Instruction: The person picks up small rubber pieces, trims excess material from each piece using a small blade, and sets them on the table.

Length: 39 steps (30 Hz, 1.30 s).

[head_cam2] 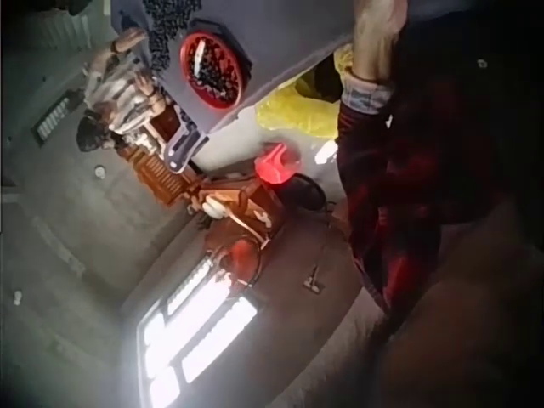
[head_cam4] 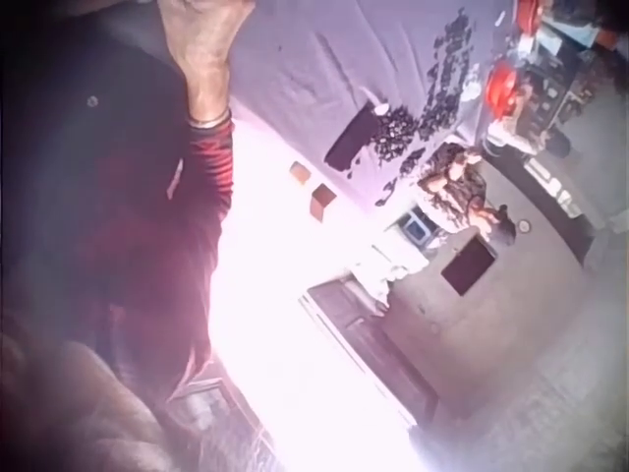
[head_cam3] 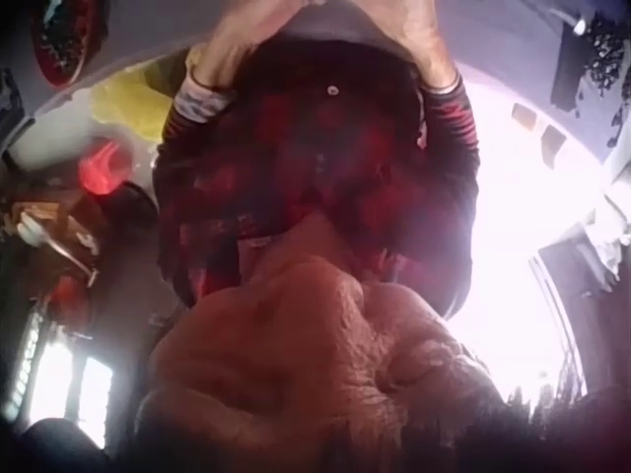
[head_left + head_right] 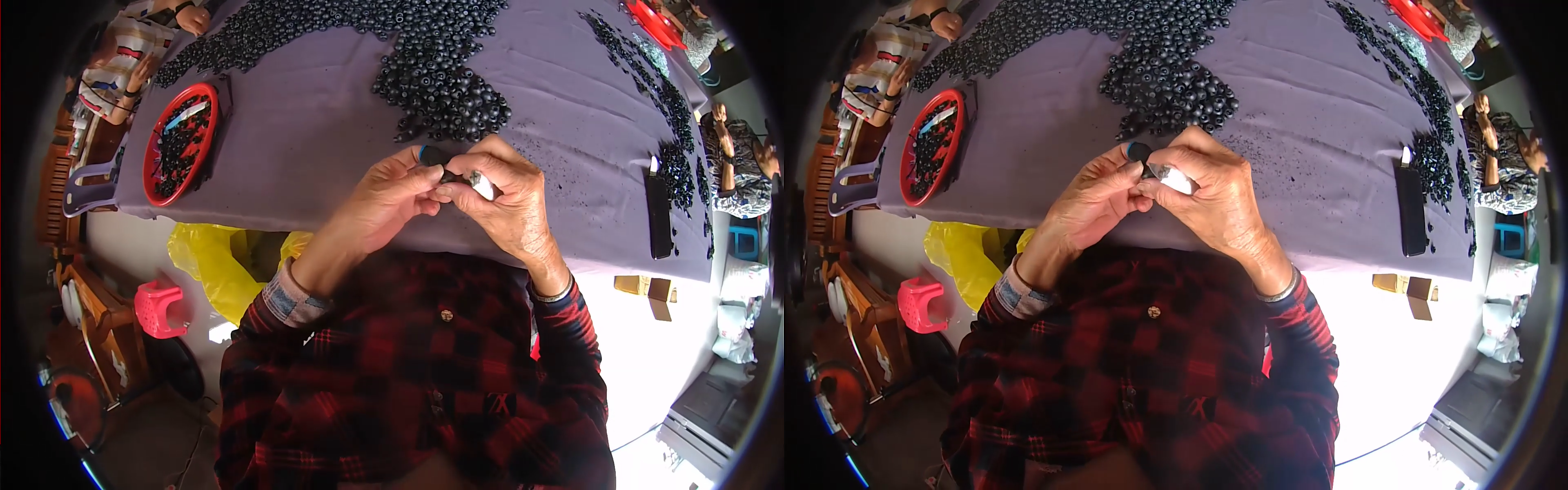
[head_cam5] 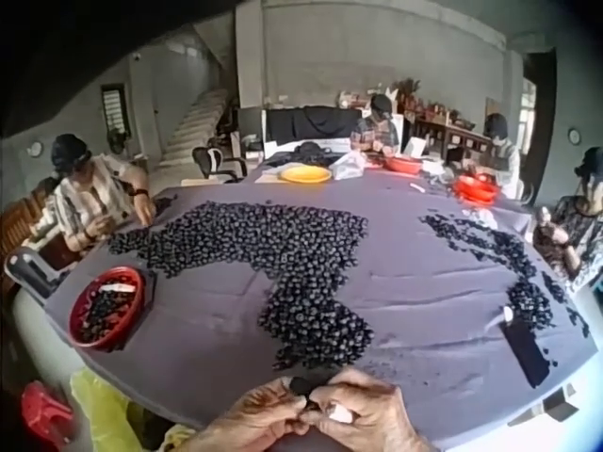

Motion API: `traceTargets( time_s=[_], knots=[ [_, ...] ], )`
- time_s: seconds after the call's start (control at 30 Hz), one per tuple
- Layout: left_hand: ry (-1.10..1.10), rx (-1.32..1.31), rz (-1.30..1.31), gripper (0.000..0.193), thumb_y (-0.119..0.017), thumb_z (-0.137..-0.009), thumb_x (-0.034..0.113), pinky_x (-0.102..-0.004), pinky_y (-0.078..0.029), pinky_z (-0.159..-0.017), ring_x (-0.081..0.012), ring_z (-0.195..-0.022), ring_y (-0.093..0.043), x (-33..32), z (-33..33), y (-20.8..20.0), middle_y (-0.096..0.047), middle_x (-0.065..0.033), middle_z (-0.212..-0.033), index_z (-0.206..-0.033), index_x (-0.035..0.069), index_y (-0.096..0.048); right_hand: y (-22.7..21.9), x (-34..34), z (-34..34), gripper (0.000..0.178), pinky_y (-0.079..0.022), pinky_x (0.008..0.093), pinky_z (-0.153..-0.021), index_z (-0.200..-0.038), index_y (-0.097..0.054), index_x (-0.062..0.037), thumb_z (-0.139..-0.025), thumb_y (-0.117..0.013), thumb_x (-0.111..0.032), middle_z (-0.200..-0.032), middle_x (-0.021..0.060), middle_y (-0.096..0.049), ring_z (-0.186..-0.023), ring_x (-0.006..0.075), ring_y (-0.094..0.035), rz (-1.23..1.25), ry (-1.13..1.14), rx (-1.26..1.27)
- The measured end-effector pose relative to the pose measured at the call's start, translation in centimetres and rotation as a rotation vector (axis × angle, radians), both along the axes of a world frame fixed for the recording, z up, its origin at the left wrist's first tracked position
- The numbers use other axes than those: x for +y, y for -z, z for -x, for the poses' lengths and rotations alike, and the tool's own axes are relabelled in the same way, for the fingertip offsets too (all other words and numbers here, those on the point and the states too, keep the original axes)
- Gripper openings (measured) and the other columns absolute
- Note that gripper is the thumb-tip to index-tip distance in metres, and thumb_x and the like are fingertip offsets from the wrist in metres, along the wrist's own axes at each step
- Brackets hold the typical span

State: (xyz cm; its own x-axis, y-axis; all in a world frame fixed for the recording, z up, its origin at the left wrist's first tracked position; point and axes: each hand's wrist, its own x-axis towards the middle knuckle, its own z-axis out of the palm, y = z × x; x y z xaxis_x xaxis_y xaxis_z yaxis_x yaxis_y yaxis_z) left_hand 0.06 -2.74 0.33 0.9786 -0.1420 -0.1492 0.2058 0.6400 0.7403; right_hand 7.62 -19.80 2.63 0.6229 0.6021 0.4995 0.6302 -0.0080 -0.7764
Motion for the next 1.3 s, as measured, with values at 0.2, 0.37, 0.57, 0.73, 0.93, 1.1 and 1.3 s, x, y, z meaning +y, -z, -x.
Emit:
traceTargets(
  time_s=[0.2,0.37,0.57,0.73,0.93,1.1,1.3],
  knots=[
    [0.039,-0.094,-0.017,0.012,-0.063,-0.091,0.014,-0.0234,-0.048,-0.069,-0.0074,-0.079,-0.058,0.3,0.2,-0.1,-0.064,0.0003,-0.094,-0.102,0.010,-0.060,-0.9,0.1,0.3,0.022,-0.045,0.0251,-0.059,-0.086,-0.068,-0.0036,-0.068,-0.078,0.003,-0.077,0.0007,-0.058,-0.067,0.0113,-0.055,0.037,-0.005,-0.035],
    [0.122,-0.079,0.090,0.018,-0.061,-0.091,0.010,-0.0267,-0.049,-0.071,-0.0120,-0.080,-0.059,0.8,0.0,0.9,-0.063,-0.0021,-0.092,-0.109,0.009,-0.058,-1.7,0.0,0.4,0.014,-0.047,0.0255,-0.061,-0.085,-0.067,-0.0023,-0.074,-0.075,0.003,-0.077,0.0006,-0.058,-0.069,0.0101,-0.056,-0.011,-0.178,0.316],
    [0.174,-0.072,0.180,0.021,-0.062,-0.091,0.012,-0.0275,-0.046,-0.070,-0.0150,-0.083,-0.058,0.5,0.0,1.6,-0.062,-0.0031,-0.091,-0.111,0.008,-0.057,-1.6,-0.1,0.1,0.002,-0.045,0.0257,-0.062,-0.084,-0.066,-0.0007,-0.086,-0.067,-0.002,-0.075,0.0006,-0.058,-0.068,0.0096,-0.055,-0.055,-0.269,0.601],
    [0.105,-0.096,0.172,0.027,-0.065,-0.089,0.014,-0.0270,-0.045,-0.070,-0.0146,-0.083,-0.057,0.5,-0.1,0.9,-0.061,-0.0030,-0.088,-0.113,0.007,-0.054,-1.4,0.0,-0.2,0.006,-0.044,0.0254,-0.061,-0.084,-0.065,-0.0003,-0.085,-0.068,-0.005,-0.075,0.0007,-0.060,-0.065,0.0100,-0.053,0.088,-0.003,0.229],
    [0.051,-0.144,0.155,0.026,-0.064,-0.090,0.013,-0.0283,-0.047,-0.071,-0.0132,-0.085,-0.058,0.7,-0.1,0.3,-0.061,-0.0030,-0.093,-0.112,0.007,-0.051,-1.9,-0.9,0.6,0.015,-0.042,0.0254,-0.058,-0.092,-0.062,-0.0029,-0.084,-0.071,-0.013,-0.069,0.0036,-0.055,-0.061,0.0112,-0.049,0.210,0.051,0.053],
    [0.042,-0.209,0.214,0.025,-0.061,-0.092,0.012,-0.0279,-0.049,-0.076,-0.0114,-0.091,-0.060,1.0,-0.2,1.4,-0.061,-0.0015,-0.101,-0.114,0.007,-0.052,-1.7,-0.8,1.0,0.021,-0.047,0.0307,-0.057,-0.098,-0.063,-0.0065,-0.084,-0.071,-0.020,-0.074,0.0072,-0.059,-0.061,0.0193,-0.059,0.224,-0.006,-0.173],
    [-0.020,-0.176,0.187,0.025,-0.060,-0.093,0.012,-0.0278,-0.049,-0.086,-0.0116,-0.098,-0.059,0.4,-0.2,1.3,-0.061,-0.0002,-0.104,-0.116,0.007,-0.053,-1.7,-0.5,1.3,0.023,-0.050,0.0311,-0.055,-0.096,-0.065,-0.0071,-0.081,-0.074,-0.022,-0.076,0.0061,-0.062,-0.061,0.0230,-0.063,0.322,0.041,-0.252]
  ],
)
